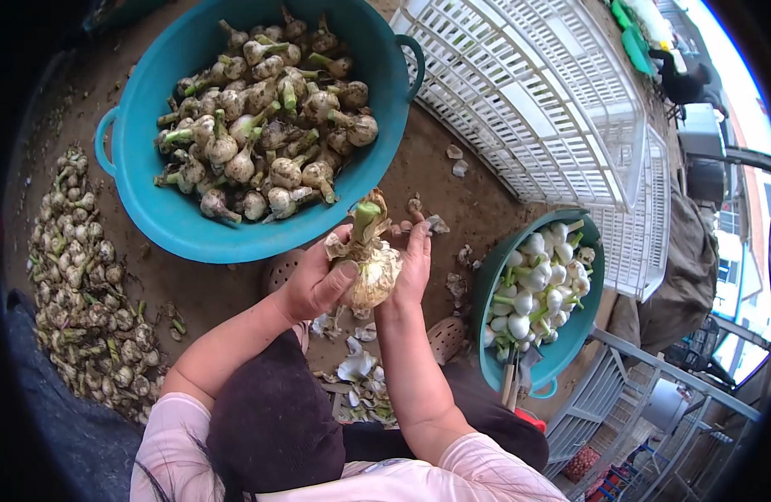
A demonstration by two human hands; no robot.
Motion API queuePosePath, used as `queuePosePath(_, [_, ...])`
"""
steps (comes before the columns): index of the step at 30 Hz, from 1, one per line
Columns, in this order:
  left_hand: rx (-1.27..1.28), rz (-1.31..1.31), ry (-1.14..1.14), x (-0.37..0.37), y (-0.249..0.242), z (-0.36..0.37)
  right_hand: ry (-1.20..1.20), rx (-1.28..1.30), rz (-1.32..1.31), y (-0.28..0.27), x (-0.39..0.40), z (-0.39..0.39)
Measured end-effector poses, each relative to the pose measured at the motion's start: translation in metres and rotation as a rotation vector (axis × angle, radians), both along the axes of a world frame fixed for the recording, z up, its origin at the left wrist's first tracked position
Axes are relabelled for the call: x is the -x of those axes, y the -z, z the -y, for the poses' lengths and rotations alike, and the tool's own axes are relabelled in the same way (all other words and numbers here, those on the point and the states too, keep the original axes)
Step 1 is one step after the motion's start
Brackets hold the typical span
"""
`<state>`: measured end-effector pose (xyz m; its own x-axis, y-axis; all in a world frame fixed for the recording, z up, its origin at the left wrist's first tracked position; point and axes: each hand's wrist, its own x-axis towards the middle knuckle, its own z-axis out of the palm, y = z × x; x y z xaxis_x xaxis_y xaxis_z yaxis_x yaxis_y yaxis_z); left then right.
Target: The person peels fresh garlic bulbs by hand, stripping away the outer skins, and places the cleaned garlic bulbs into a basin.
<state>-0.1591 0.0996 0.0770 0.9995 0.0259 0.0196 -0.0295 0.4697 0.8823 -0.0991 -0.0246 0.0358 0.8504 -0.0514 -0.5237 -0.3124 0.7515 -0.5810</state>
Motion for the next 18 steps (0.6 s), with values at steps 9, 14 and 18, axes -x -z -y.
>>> queuePosePath(9, [-0.774, -0.05, -0.326, -0.024, 0.026, -0.005, -0.549, 0.098, 0.23, -0.016, 0.026, -0.002])
queuePosePath(14, [-0.599, -0.221, -0.035, -0.03, 0.004, -0.028, -0.585, 0.14, 0.238, 0.002, 0.027, 0.009])
queuePosePath(18, [-0.642, -0.193, -0.077, -0.035, 0.008, -0.026, -0.504, 0.527, 0.336, 0.004, 0.035, 0.005])
